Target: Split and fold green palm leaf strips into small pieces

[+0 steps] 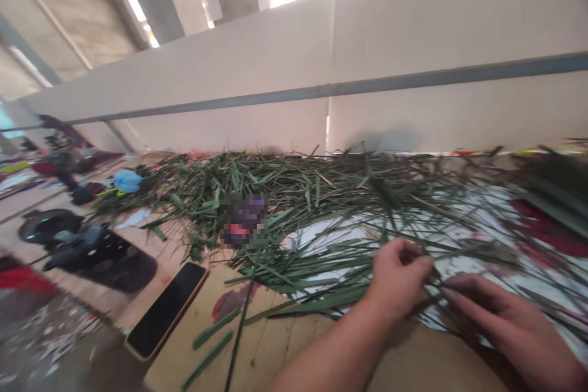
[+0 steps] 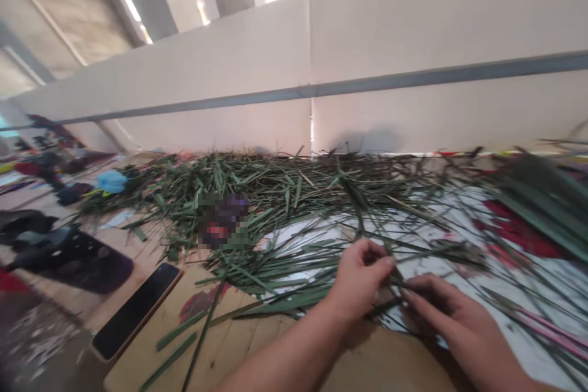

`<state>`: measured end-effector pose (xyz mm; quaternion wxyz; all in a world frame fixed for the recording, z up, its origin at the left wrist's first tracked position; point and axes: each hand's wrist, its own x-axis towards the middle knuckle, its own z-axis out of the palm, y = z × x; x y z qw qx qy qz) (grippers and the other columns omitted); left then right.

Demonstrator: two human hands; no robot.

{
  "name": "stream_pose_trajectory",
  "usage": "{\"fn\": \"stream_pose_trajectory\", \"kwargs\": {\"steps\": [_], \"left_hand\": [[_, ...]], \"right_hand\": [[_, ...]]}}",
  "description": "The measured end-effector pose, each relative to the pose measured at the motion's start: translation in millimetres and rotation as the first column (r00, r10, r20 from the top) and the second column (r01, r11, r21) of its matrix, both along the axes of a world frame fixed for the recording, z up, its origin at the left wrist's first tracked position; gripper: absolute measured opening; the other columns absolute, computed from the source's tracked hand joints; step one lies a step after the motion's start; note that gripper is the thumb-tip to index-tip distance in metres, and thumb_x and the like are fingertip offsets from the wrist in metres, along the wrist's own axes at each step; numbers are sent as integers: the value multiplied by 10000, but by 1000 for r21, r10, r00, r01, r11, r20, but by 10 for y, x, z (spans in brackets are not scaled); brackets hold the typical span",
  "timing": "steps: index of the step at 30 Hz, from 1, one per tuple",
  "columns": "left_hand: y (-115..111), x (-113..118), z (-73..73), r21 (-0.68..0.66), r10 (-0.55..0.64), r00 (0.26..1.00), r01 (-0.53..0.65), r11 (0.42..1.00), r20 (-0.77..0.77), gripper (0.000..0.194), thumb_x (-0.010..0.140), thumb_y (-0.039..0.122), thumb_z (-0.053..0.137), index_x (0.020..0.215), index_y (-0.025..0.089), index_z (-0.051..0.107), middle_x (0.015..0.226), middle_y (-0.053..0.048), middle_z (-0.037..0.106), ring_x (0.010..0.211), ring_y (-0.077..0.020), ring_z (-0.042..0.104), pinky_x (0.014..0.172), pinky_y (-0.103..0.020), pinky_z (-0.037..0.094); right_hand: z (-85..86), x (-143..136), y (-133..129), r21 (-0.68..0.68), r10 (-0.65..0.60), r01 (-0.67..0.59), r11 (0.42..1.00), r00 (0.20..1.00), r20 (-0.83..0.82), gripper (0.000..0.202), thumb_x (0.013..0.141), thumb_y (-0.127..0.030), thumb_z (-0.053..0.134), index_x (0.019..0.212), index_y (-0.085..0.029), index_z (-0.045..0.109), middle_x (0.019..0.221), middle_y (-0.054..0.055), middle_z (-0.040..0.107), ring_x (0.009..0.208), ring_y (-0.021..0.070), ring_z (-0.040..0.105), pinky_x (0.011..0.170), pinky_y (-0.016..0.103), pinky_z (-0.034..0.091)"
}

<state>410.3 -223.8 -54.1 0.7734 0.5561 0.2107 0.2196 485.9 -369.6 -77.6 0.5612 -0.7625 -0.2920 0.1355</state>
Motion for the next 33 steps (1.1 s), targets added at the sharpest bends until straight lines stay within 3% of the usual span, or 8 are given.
{"fn": "stream_pose_trajectory", "kwargs": {"steps": [1,6,15,18,22,27,30,33], "left_hand": [[4,-3,15,-7,-4,1000,4,1000,19,198,678,294,710,711,175,555,632,29,503,601,-101,448,617,-252,363],[7,-2,64,-27,-31,995,33,999,93,266,684,353,745,745,171,561,651,15,554,608,-103,487,610,-239,382],[-11,-34,115,17,-45,996,44,999,78,284,691,379,764,779,171,592,683,0,606,636,-116,552,637,-242,425],[-12,-55,153,64,-56,997,52,997,61,273,695,372,763,790,166,611,723,-10,616,674,-124,556,659,-244,425],[-28,-73,192,190,-56,998,52,980,16,227,721,328,740,816,151,635,722,-5,605,670,-118,510,657,-239,400],[-49,-84,184,255,-85,996,87,963,-19,228,773,368,684,837,159,621,715,7,572,667,-121,478,627,-234,378],[-48,-90,195,215,-104,994,106,971,-22,269,787,423,652,821,160,606,687,17,534,645,-118,461,610,-234,367],[-33,-97,223,160,-124,991,129,979,-39,332,794,489,625,810,158,606,648,19,515,617,-120,451,596,-241,356]], "right_hand": [[37,-11,14,-41,82,-85,996,995,-59,291,719,-574,744,791,-292,742,765,117,694,707,279,648,517,351,481],[183,-100,86,7,103,-103,995,990,-96,299,826,-528,651,793,-231,648,626,-9,573,556,159,493,528,284,401],[323,-125,45,-104,62,-31,994,952,301,173,899,-357,549,792,-225,583,677,-23,591,631,161,528,617,274,393],[304,-151,45,-143,55,13,990,884,465,128,899,-295,533,797,-227,570,696,-12,604,638,168,542,628,279,384],[291,-180,46,-151,47,78,985,733,679,152,918,-247,499,781,-224,562,700,13,609,640,180,557,635,295,360],[296,-192,43,-157,45,138,978,596,802,183,939,-219,483,775,-220,565,685,26,605,634,191,551,647,306,341],[285,-195,43,-165,58,124,978,602,796,174,943,-224,492,787,-212,568,696,27,610,640,194,561,647,309,339],[296,-198,39,-165,65,82,983,686,725,140,935,-251,521,812,-212,576,727,23,629,663,194,576,648,308,348]]}}
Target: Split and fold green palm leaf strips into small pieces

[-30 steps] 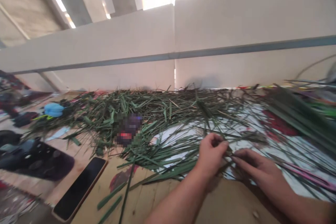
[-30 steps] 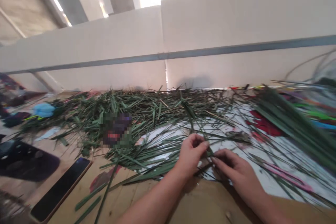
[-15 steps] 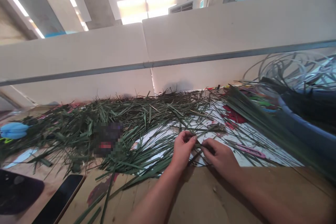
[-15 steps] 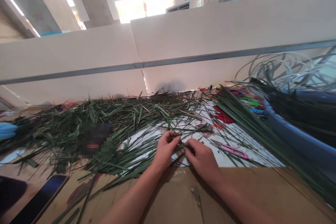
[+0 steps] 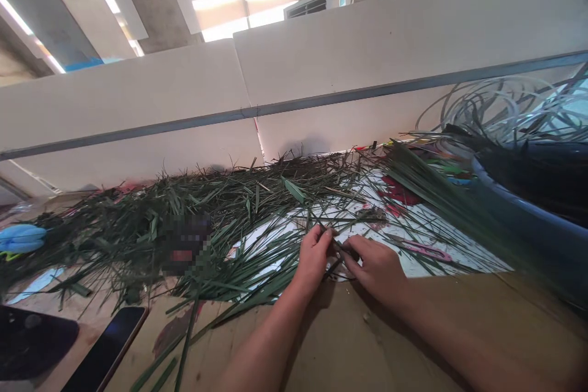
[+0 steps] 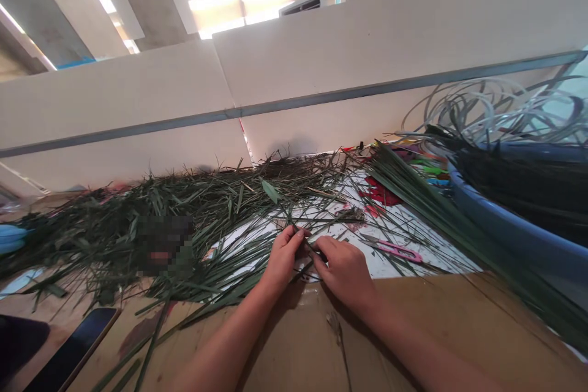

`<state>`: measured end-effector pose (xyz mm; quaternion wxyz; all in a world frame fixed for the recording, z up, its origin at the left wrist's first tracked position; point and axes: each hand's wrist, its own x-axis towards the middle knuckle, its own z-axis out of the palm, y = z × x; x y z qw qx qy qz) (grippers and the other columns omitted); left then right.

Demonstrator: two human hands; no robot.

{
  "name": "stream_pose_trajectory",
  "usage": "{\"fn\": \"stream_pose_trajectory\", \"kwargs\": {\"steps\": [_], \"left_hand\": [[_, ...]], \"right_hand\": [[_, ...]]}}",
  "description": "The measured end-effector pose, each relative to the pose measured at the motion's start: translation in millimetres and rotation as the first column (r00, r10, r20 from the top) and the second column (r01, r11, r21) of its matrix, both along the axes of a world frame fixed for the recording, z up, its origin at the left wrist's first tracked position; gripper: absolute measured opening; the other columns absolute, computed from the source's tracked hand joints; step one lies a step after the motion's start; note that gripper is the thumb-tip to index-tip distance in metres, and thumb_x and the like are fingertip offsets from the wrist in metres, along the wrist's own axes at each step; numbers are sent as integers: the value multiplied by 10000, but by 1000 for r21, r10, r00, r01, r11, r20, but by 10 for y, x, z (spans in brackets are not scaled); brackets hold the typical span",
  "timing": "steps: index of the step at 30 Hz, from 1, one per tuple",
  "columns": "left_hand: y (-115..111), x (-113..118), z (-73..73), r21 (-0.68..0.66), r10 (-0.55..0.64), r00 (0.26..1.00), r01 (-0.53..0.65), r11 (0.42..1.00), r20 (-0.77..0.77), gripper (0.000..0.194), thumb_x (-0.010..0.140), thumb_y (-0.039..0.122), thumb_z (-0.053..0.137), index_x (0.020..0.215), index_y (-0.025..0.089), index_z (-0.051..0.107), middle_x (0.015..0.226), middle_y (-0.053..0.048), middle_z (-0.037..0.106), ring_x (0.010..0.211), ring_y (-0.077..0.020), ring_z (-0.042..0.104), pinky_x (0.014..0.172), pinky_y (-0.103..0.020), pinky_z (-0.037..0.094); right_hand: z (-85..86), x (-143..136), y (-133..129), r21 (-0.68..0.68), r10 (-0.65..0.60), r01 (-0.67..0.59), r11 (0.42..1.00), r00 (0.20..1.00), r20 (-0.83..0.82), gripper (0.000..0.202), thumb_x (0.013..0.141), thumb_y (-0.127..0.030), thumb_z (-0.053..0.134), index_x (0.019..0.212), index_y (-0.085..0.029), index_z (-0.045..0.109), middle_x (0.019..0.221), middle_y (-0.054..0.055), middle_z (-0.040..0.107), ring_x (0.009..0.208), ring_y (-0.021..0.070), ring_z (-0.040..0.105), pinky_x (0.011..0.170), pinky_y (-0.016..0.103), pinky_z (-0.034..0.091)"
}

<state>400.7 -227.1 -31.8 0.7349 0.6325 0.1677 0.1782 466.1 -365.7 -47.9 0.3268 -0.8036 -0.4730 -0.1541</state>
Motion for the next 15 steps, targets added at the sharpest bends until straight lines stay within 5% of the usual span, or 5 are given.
{"fn": "stream_pose_trajectory", "kwargs": {"steps": [6,12,15], "left_hand": [[25,0,12,-33,-54,999,54,998,-5,386,791,546,615,731,168,564,596,22,490,569,-115,436,583,-249,349],[-32,-4,-22,-60,-182,983,183,981,15,345,757,483,671,702,167,543,637,26,486,601,-104,402,582,-236,311],[-65,-11,-3,-61,-261,965,260,964,-8,294,748,440,667,718,158,592,661,8,528,632,-117,424,610,-242,319]], "right_hand": [[86,53,5,160,74,2,987,880,-470,156,903,-377,594,853,-230,592,770,7,645,688,179,567,643,297,409],[55,153,63,392,320,44,919,499,-805,320,816,-508,680,956,-220,664,861,26,667,712,187,577,558,283,434],[53,171,88,440,377,77,895,398,-836,344,751,-512,745,881,-202,669,749,4,635,632,157,541,537,270,412]]}}
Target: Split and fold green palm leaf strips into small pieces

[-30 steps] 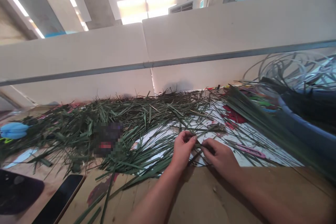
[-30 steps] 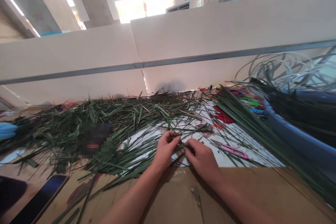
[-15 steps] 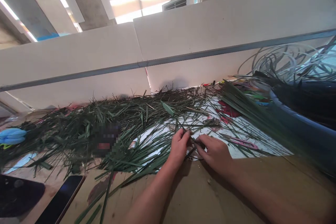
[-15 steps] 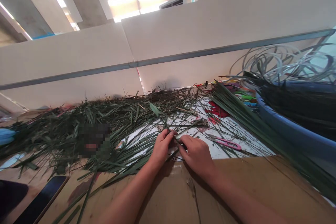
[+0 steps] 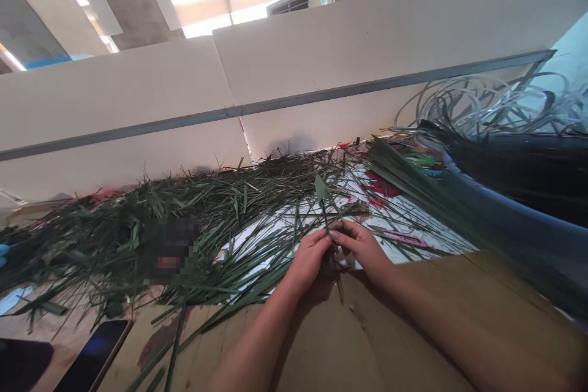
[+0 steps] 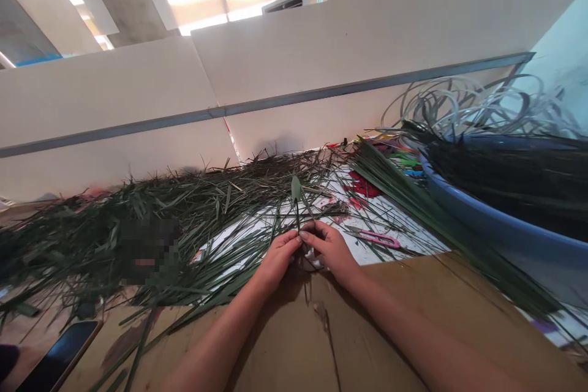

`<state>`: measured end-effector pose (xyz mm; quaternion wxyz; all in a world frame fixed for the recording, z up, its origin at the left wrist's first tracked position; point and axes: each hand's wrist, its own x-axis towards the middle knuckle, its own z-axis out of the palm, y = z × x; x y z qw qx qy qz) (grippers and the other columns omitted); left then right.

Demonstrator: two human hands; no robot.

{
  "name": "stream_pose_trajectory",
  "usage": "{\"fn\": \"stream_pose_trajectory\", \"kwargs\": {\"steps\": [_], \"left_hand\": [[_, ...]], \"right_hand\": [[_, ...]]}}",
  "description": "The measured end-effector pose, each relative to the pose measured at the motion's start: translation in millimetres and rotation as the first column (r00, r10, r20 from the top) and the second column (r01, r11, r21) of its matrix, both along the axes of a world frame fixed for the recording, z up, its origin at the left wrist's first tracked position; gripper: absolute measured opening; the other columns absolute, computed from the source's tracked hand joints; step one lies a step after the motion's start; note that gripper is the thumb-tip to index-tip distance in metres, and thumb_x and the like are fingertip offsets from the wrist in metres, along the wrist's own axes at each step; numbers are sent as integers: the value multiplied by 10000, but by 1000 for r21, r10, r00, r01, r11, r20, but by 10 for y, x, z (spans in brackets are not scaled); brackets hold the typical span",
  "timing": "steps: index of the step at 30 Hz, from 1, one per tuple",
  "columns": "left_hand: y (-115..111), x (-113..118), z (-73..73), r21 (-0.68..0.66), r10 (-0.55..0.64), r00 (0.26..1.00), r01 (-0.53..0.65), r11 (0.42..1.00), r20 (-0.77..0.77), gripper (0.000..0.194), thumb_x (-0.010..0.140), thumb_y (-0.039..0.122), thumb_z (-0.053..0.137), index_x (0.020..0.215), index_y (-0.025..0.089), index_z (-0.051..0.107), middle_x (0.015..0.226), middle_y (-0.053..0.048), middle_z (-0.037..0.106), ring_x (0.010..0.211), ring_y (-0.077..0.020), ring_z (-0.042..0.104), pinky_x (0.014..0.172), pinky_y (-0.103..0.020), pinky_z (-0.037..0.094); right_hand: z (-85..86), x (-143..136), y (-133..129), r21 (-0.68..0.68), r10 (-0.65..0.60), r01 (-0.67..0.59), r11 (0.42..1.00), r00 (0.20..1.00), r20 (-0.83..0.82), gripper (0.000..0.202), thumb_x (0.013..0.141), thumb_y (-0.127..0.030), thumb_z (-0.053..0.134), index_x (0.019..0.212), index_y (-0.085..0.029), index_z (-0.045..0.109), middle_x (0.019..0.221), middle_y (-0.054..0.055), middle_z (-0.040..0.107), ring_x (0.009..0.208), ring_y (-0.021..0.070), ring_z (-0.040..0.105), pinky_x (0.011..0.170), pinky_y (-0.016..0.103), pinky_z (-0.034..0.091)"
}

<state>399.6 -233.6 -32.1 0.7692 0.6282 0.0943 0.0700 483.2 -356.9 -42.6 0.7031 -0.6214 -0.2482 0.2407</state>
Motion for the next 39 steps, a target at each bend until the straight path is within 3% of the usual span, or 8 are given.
{"fn": "stream_pose_trajectory", "kwargs": {"steps": [5,10,16,22,25,31,35,39], "left_hand": [[-34,-20,83,73,-80,997,82,994,-22,237,753,392,617,716,158,636,642,0,535,612,-122,402,603,-253,304],[-52,-38,134,73,-122,992,124,990,-39,268,753,417,618,650,171,594,569,17,465,556,-114,358,565,-259,271],[-45,-19,68,76,-124,990,129,989,-65,313,752,463,636,638,182,556,576,19,459,550,-109,347,544,-259,244],[-22,0,1,72,-149,987,153,986,-58,275,744,406,657,653,170,552,609,26,466,582,-105,360,573,-258,273],[-23,-3,-8,58,-129,989,133,989,-68,311,755,440,679,659,160,581,605,18,486,579,-107,387,574,-262,287],[-44,-16,10,-149,-77,995,67,987,-66,412,741,541,724,801,139,660,711,-27,618,630,-124,535,636,-255,406],[-57,-21,2,-294,-78,995,57,954,-60,419,697,513,785,815,132,655,697,-28,625,620,-122,559,642,-251,431],[-47,-23,-1,-324,-64,997,45,945,-50,380,668,445,825,798,143,634,697,-12,618,603,-105,546,623,-234,421]], "right_hand": [[59,2,18,44,-78,83,996,992,-102,392,617,-496,837,782,-200,642,672,-19,596,578,137,496,539,273,381],[93,3,8,49,-83,88,995,992,-94,360,621,-474,828,687,-199,606,611,-38,533,544,117,432,525,268,330],[52,35,11,50,-95,102,993,987,-127,354,629,-479,814,721,-202,613,599,-50,510,541,117,416,523,264,326],[-21,87,11,62,-98,103,993,991,-91,334,648,-457,804,681,-204,589,584,-47,499,538,112,400,520,256,320],[-24,83,14,91,-91,108,990,981,-172,344,629,-444,831,697,-201,597,579,-51,511,517,105,413,506,250,331],[31,19,29,217,38,65,974,896,-441,404,595,-396,891,782,-219,580,578,-60,563,480,112,499,475,251,412],[65,-7,32,246,89,35,969,875,-476,408,606,-390,894,805,-234,573,555,-73,554,445,117,499,458,269,443],[63,10,34,233,74,43,971,880,-469,393,580,-367,912,795,-214,620,614,-53,615,487,111,533,503,262,458]]}}
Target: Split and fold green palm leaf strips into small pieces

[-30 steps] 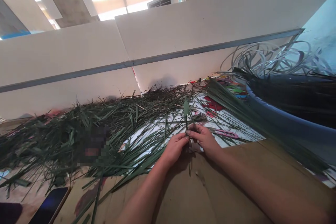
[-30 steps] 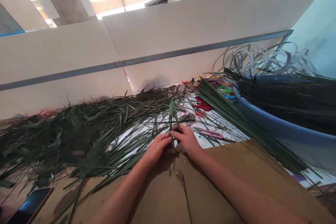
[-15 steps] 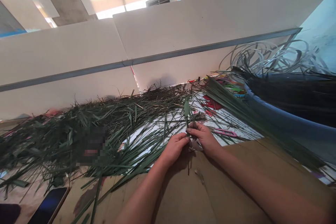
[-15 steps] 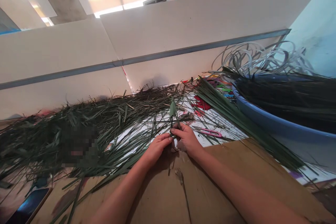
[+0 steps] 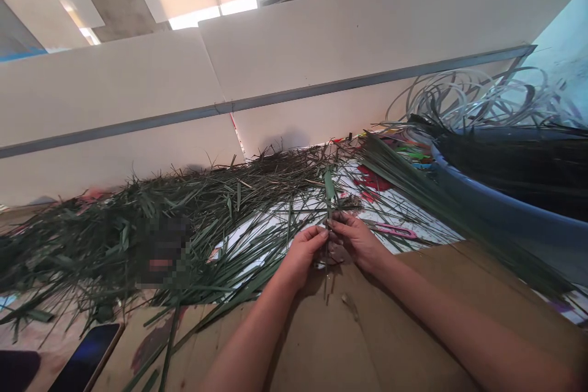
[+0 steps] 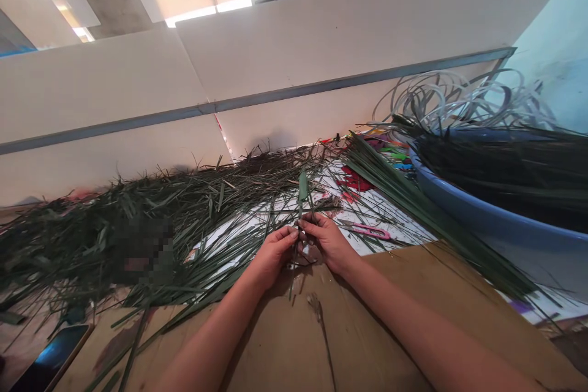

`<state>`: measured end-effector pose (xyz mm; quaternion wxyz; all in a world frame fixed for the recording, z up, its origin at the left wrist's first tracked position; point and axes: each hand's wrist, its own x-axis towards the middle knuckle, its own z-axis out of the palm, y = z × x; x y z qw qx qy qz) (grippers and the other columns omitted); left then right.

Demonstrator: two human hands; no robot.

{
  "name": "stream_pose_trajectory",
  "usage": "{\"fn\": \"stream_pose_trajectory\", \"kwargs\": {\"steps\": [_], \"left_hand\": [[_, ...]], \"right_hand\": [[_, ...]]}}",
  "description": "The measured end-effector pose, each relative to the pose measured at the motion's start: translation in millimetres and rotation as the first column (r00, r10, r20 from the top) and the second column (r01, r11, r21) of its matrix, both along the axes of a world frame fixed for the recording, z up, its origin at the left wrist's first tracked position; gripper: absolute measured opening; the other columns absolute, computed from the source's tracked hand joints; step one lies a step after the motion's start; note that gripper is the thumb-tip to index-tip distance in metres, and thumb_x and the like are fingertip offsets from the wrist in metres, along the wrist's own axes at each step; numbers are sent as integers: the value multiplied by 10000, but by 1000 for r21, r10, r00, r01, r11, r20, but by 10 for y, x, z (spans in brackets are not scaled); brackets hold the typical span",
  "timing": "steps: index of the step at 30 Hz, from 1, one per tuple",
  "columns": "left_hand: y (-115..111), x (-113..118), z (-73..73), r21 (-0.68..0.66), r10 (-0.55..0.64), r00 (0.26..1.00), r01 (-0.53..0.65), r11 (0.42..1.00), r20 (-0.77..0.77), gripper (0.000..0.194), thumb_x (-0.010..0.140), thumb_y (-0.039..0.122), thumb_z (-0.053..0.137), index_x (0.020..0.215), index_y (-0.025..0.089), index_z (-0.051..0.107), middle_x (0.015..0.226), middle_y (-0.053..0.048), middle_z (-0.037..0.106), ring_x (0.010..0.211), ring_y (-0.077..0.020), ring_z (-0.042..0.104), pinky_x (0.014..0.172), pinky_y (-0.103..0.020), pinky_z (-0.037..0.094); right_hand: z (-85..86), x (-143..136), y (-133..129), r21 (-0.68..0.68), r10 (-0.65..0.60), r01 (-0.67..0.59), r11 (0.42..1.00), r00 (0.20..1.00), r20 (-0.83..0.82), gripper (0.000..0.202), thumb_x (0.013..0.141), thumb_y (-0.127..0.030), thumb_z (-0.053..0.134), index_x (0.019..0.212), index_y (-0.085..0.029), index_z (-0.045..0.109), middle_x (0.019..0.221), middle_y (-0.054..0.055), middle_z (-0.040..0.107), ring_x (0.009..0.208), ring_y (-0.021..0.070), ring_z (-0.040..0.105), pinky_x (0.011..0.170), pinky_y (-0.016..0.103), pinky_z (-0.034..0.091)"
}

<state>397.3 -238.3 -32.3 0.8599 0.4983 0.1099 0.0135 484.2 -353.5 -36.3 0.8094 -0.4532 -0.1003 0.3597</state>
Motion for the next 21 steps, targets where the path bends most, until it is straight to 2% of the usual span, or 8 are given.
{"fn": "stream_pose_trajectory", "kwargs": {"steps": [6,13,16,21], "left_hand": [[44,12,16,118,128,992,-127,985,-3,384,655,438,828,818,150,635,653,16,587,555,-77,477,544,-202,334],[56,21,10,137,202,978,-206,969,43,390,634,430,838,821,159,630,671,13,606,597,-96,521,587,-213,376],[59,35,5,147,234,969,-243,959,76,384,636,425,839,802,153,624,675,8,614,609,-97,530,609,-216,393],[68,49,17,92,320,941,-330,939,106,388,631,418,840,807,163,606,720,17,612,648,-106,554,660,-233,431]], "right_hand": [[-57,42,1,-58,-8,8,998,1000,-9,407,567,-380,919,833,-187,679,720,-11,697,596,140,608,598,276,481],[-91,45,-5,-75,28,-30,997,999,-27,348,601,-366,902,814,-203,680,727,-30,676,587,131,587,567,265,452],[-130,63,-12,-133,46,-40,990,998,45,336,643,-409,877,809,-190,684,718,-17,663,567,114,545,525,242,389],[-136,61,-28,-254,158,-98,962,960,230,381,680,-497,829,724,-163,651,654,-21,606,487,68,402,465,234,248]]}}
